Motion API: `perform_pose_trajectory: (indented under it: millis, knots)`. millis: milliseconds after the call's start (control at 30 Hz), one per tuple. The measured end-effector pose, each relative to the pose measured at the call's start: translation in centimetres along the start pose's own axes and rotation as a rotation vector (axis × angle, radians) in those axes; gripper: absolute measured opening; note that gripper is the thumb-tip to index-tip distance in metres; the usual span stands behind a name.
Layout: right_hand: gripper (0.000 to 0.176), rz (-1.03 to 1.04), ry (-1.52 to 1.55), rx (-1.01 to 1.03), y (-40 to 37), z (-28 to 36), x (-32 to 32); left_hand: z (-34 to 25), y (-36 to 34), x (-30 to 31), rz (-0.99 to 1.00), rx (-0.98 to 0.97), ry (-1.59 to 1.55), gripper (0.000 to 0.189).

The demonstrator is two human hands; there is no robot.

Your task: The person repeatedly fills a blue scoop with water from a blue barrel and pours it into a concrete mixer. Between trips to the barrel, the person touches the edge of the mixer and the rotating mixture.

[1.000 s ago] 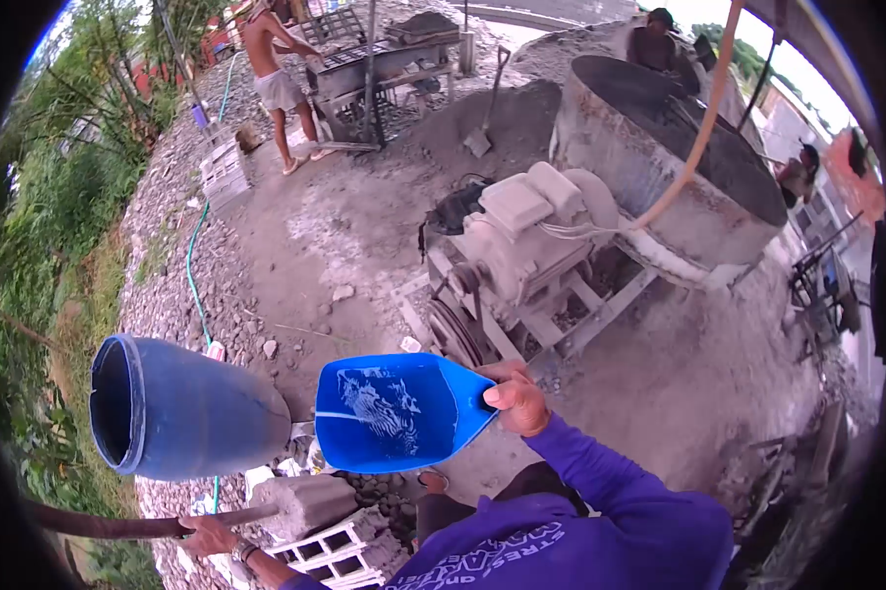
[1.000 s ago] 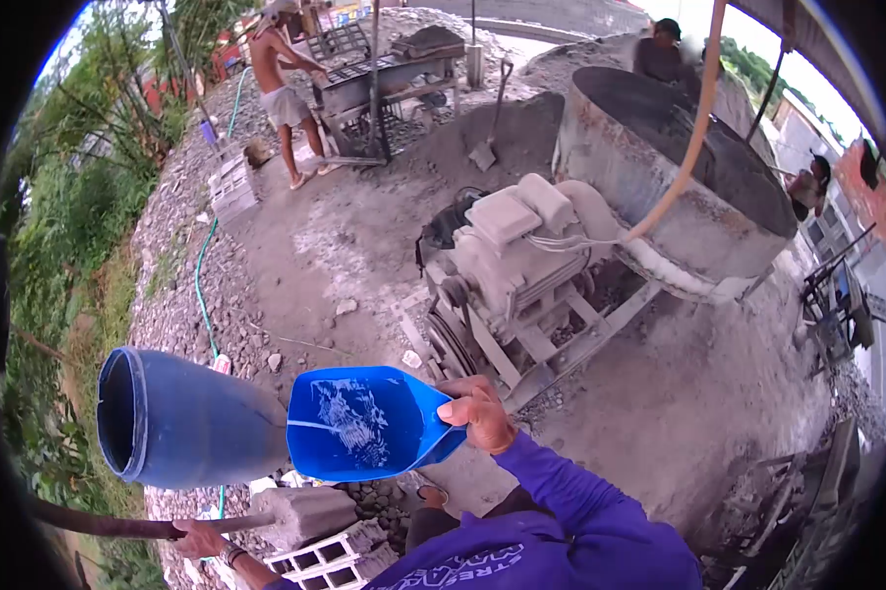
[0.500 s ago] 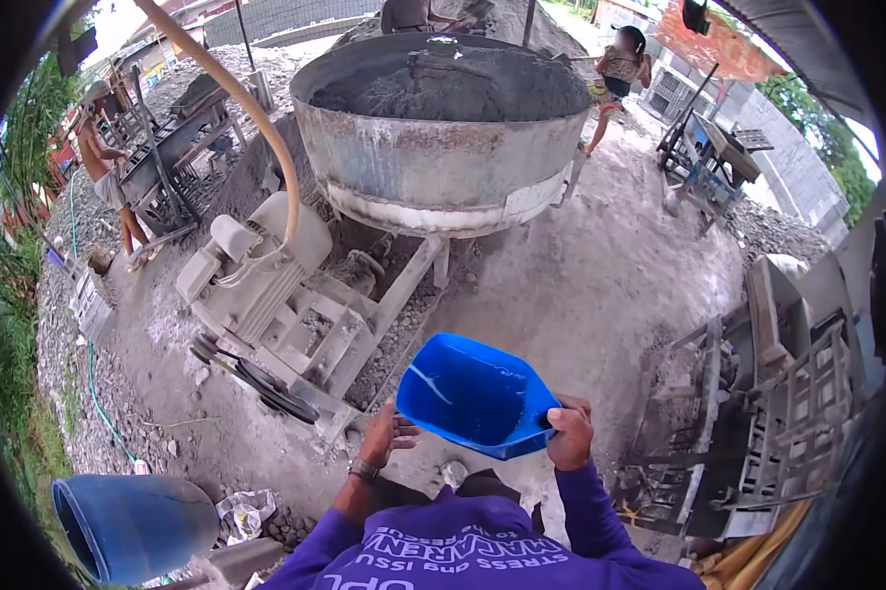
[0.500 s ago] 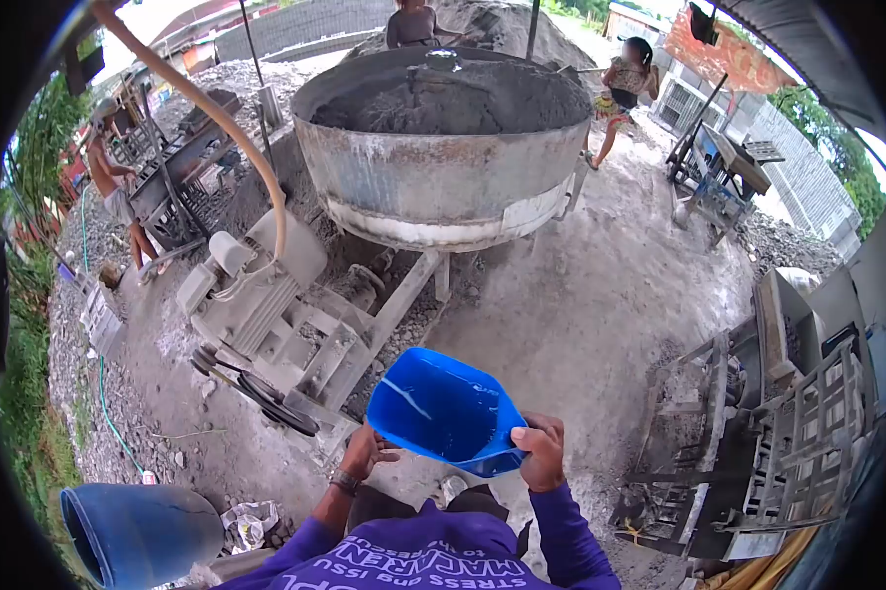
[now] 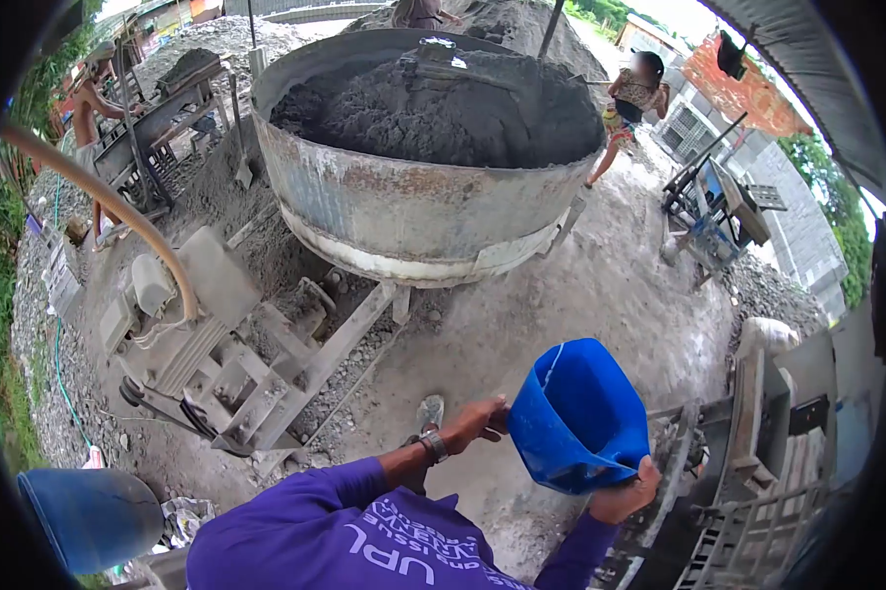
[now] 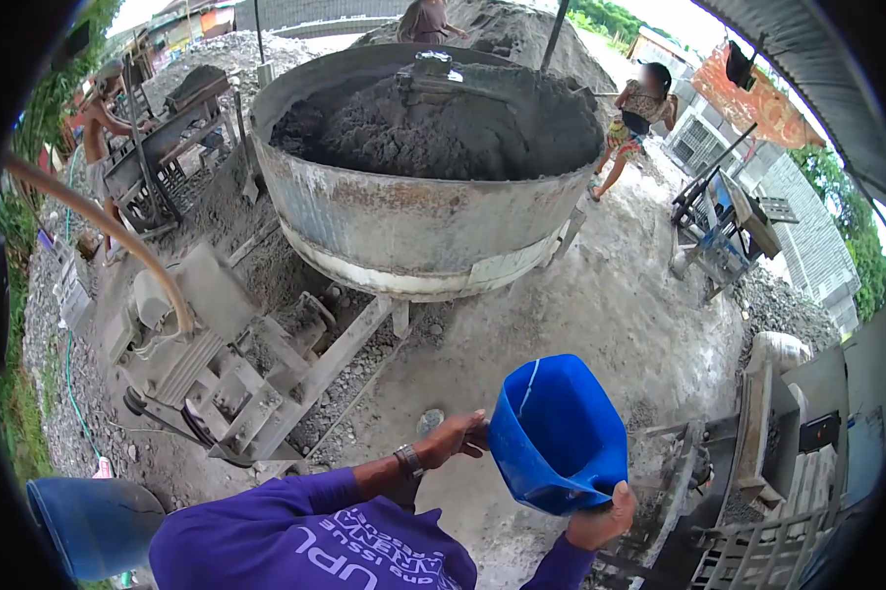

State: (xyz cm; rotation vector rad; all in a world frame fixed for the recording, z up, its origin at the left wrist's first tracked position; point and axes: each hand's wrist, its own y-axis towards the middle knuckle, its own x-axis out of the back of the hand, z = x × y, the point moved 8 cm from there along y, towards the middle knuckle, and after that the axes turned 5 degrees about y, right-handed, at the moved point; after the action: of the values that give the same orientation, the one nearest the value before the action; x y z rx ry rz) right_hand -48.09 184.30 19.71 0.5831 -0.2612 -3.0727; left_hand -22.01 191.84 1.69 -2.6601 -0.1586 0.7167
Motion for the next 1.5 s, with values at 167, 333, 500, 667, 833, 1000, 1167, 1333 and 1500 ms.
perform_pose_trajectory:
  millis: [167, 333, 500, 667, 833, 1000, 1167, 1333, 1500]
  knots:
    - [0.046, 0.064, 0.204, -0.07, 10.4, 2.1, -13.6, -10.4, 9.0, 1.6, -0.007, -0.058, -0.008, 0.062]
    - [0.047, -0.121, -0.211, 0.345, 21.6, 4.9, -19.1, -25.1, 13.2, 3.4, -0.059, -0.288, 0.013, 0.053]
    - [0.045, 0.313, 0.227, 0.004, 32.4, 5.7, -34.2, -40.3, 8.6, 10.9, -0.58, -0.869, 0.37, 0.033]
    - [0.046, 0.602, 0.191, -0.088, 40.9, 3.6, -49.6, -48.4, 1.2, 21.4, -1.286, -1.159, 0.74, 0.023]
    - [0.045, 0.846, 0.173, -0.162, 45.9, -1.1, -64.6, -48.5, 3.0, 27.2, -1.597, -0.968, 0.879, 0.026]
    - [0.047, 1.072, 0.097, -0.327, 49.6, -8.0, -77.5, -48.5, 4.4, 27.9, -1.769, -0.61, 0.962, 0.032]
    - [0.052, 1.15, -0.051, -0.356, 50.7, -14.1, -86.5, -49.1, 4.1, 27.3, -1.807, -0.618, 0.969, 0.028]
    - [0.052, 1.26, -0.16, -0.385, 50.3, -16.6, -91.1, -49.3, 4.2, 27.6, -1.808, -0.571, 0.973, 0.025]
    - [0.052, 1.255, -0.187, -0.35, 51.7, -17.5, -94.0, -49.3, 4.1, 27.5, -1.809, -0.588, 0.988, 0.022]
